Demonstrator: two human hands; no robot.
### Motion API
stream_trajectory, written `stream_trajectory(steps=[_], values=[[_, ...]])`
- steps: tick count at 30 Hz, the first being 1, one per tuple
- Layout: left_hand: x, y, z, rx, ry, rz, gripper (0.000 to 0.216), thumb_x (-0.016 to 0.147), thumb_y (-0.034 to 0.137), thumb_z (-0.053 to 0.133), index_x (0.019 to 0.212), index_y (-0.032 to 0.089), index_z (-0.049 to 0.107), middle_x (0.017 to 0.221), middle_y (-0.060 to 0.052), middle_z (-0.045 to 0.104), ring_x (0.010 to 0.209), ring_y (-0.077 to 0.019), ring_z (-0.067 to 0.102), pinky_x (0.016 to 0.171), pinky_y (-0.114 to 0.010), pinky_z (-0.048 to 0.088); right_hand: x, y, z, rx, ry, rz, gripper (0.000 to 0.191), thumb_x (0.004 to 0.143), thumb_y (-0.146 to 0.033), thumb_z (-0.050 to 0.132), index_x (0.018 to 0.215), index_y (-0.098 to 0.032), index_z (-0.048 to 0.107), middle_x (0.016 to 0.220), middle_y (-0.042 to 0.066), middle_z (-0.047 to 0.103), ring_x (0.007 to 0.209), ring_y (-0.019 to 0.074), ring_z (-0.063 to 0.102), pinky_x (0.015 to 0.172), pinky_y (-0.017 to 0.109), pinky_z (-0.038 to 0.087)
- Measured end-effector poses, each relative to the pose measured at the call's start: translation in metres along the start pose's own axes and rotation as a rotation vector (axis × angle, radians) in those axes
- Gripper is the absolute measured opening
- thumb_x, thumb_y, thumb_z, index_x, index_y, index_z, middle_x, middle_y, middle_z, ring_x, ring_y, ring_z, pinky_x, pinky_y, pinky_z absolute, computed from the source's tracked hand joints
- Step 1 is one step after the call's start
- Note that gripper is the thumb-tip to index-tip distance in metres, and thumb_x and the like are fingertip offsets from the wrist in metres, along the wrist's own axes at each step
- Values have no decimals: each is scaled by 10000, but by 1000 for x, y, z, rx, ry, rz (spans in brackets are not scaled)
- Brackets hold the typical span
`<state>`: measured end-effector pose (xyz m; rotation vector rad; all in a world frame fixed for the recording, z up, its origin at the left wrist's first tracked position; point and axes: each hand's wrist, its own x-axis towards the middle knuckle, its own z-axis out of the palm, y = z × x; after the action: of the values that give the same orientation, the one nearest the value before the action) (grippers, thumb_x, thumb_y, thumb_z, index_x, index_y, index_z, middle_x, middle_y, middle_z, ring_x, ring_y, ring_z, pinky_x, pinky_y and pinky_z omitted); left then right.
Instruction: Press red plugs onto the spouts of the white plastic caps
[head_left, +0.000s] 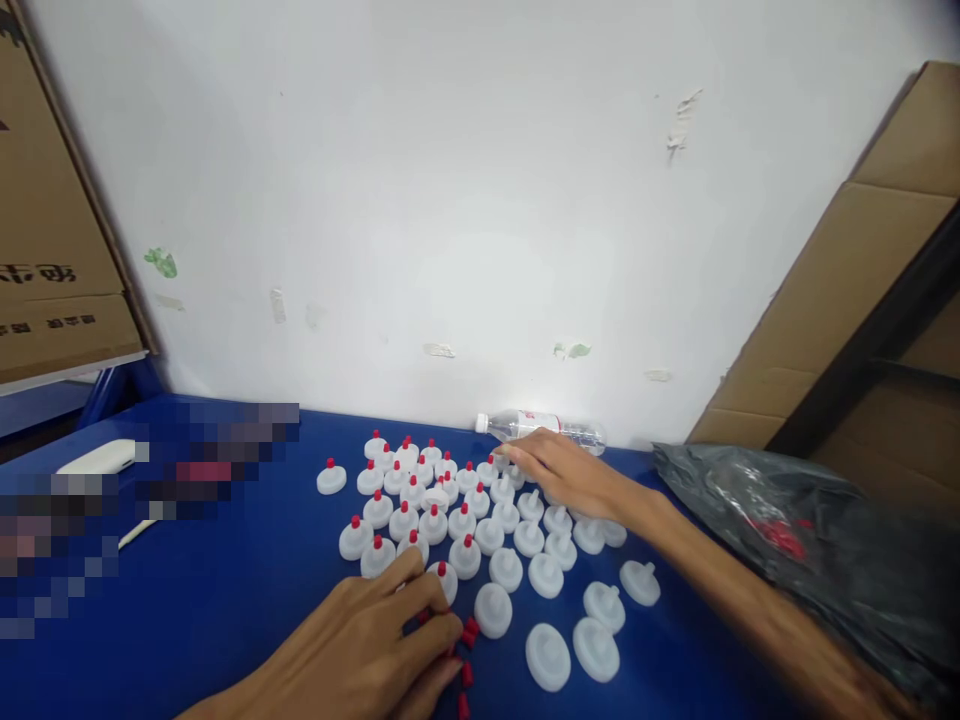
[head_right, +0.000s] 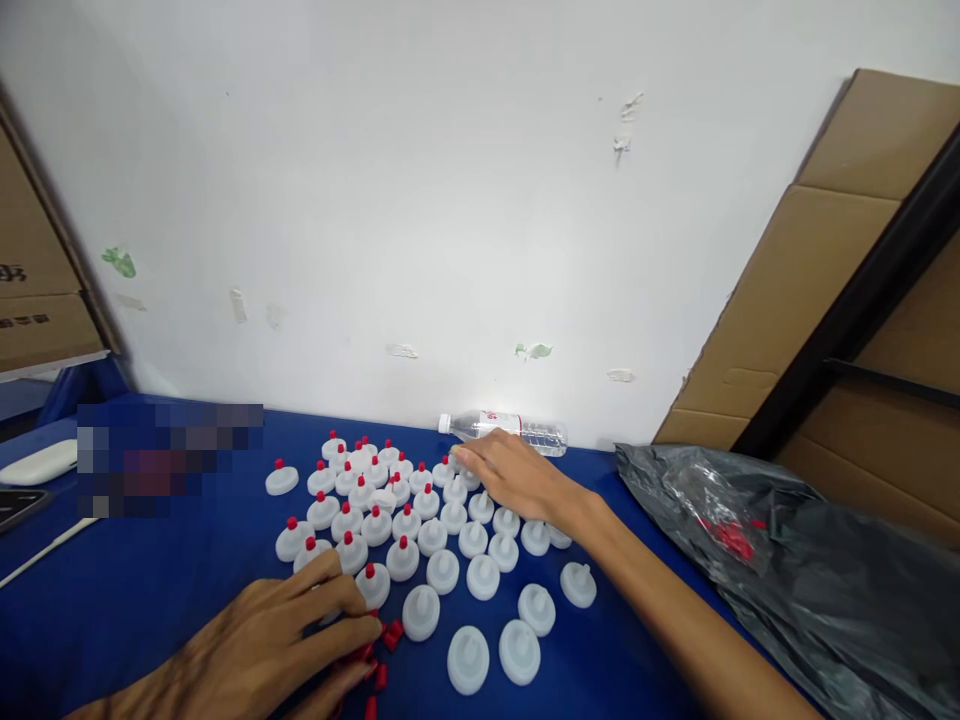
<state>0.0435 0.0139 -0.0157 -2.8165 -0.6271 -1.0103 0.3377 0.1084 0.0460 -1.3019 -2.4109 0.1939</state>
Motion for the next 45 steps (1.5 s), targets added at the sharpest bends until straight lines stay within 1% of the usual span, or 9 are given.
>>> stream_trajectory(steps=[8, 14, 19, 23, 28, 31, 35, 41, 45], values=[[9, 0, -23, 117, 68, -207, 225, 1086, 182, 422, 1188, 267, 604, 1001, -4, 714, 948, -177, 680, 633, -264, 502, 0, -19, -10, 35, 177, -15, 316, 1011, -522, 632, 1124, -236, 707, 1178, 90, 760, 1090, 286, 697, 956, 456, 514], [10, -10, -24, 273, 168, -245, 229, 1117, 415, 447, 1221, 248, 564, 1006, -12, 693, 841, -165, 684, 555, -251, 489, -19, -94, -22, 148, -156, -145, 299, 932, -350, 770, 1174, -290, 605, 1043, -4, 756, 950, 217, 709, 723, 304, 506], [14, -10, -27, 241, 123, -155, 216, 1133, 304, 407, 996, 251, 565, 823, 12, 618, 730, -169, 604, 509, -259, 415, -26, -121, -23, 300, -261, -206, 280, 943, -261, 721, 1156, -280, 540, 1042, -21, 755, 864, 186, 693, 693, 283, 464], [18, -4, -31, 144, 114, -154, 309, 1110, 174, 349, 893, 250, 555, 743, 22, 591, 663, -170, 542, 499, -277, 368, -23, -116, -17, 244, -266, -295, 234, 983, -253, 710, 1166, -268, 565, 1038, -15, 764, 906, 189, 717, 772, 292, 511], [15, -7, -34, -26, 118, -330, 358, 1118, 228, 346, 788, 246, 484, 680, 38, 536, 598, -146, 517, 527, -262, 435, -18, -102, -12, -64, -150, -535, 214, 1019, -48, 535, 1123, -203, 639, 1130, 80, 772, 1103, 225, 709, 992, 364, 527], [13, -11, -36, -13, 159, -361, 348, 1108, 225, 399, 761, 245, 421, 644, 55, 485, 531, -126, 471, 495, -249, 422, -11, -74, -18, -103, 3, -360, 257, 1028, -69, 528, 1129, -253, 676, 1184, 53, 769, 1144, 237, 706, 1018, 414, 531], [15, -4, -34, 52, 137, -163, 311, 1105, 188, 361, 825, 245, 485, 729, 24, 576, 663, -158, 551, 550, -272, 430, -1, -28, -16, -76, 148, -136, 232, 1084, -275, 516, 1278, -262, 642, 1304, 92, 715, 1109, 259, 718, 951, 452, 562], [11, 4, -23, 62, -3, -128, 218, 1086, 157, 420, 1023, 239, 612, 963, -25, 662, 880, -191, 607, 592, -273, 458, 2, 0, 8, -46, 80, -69, 406, 1122, -454, 407, 1274, -217, 700, 1320, 107, 733, 1283, 304, 648, 1086, 486, 488], [8, 2, -17, 13, -27, -115, 223, 1093, 153, 434, 1051, 236, 637, 976, -26, 662, 886, -190, 601, 592, -272, 456, 1, 2, 13, -23, 24, -87, 473, 1138, -449, 333, 1185, -225, 747, 1225, 93, 776, 1184, 292, 695, 1042, 453, 509]])
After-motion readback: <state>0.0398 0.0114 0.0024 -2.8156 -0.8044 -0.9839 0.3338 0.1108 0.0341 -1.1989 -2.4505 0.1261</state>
